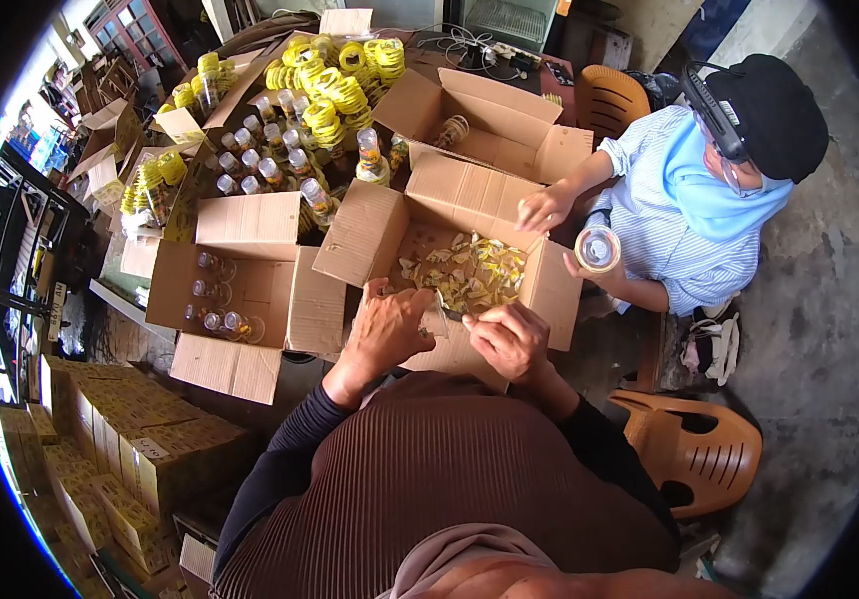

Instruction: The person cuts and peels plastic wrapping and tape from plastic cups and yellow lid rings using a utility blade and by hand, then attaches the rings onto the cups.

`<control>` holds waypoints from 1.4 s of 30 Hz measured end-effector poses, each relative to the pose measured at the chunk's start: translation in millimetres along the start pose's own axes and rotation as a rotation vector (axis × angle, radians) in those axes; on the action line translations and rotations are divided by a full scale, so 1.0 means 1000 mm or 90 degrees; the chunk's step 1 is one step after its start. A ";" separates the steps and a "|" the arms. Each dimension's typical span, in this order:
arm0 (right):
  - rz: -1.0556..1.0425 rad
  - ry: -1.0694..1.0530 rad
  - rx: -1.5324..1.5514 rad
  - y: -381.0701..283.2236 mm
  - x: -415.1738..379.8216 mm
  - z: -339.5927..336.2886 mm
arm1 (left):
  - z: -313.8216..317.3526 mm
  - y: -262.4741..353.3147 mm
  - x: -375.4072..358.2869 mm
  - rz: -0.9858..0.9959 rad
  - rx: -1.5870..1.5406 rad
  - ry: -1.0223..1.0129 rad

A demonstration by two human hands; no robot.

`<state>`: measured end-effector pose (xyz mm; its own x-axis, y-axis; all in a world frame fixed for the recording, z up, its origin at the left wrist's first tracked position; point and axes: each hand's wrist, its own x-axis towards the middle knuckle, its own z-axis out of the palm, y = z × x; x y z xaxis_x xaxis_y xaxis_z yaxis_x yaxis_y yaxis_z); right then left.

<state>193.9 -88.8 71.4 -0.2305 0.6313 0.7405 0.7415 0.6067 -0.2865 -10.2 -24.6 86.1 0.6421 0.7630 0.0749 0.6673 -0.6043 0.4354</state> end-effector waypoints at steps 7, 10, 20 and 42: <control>0.040 -0.001 -0.004 -0.005 -0.005 0.003 | 0.004 0.006 -0.001 0.016 -0.005 0.016; 0.035 -0.005 -0.012 -0.006 -0.004 0.004 | 0.006 0.008 0.000 0.017 0.035 0.041; 0.188 0.010 0.023 0.013 -0.015 0.021 | 0.030 0.018 -0.006 0.088 0.067 0.005; 0.204 -0.057 0.007 0.008 -0.021 0.010 | 0.025 0.021 -0.006 0.120 0.114 0.087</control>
<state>197.9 -92.5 47.6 -0.0413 0.8312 0.5545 0.7782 0.3749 -0.5039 9.1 -47.3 72.6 0.7123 0.6501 0.2644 0.6049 -0.7598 0.2385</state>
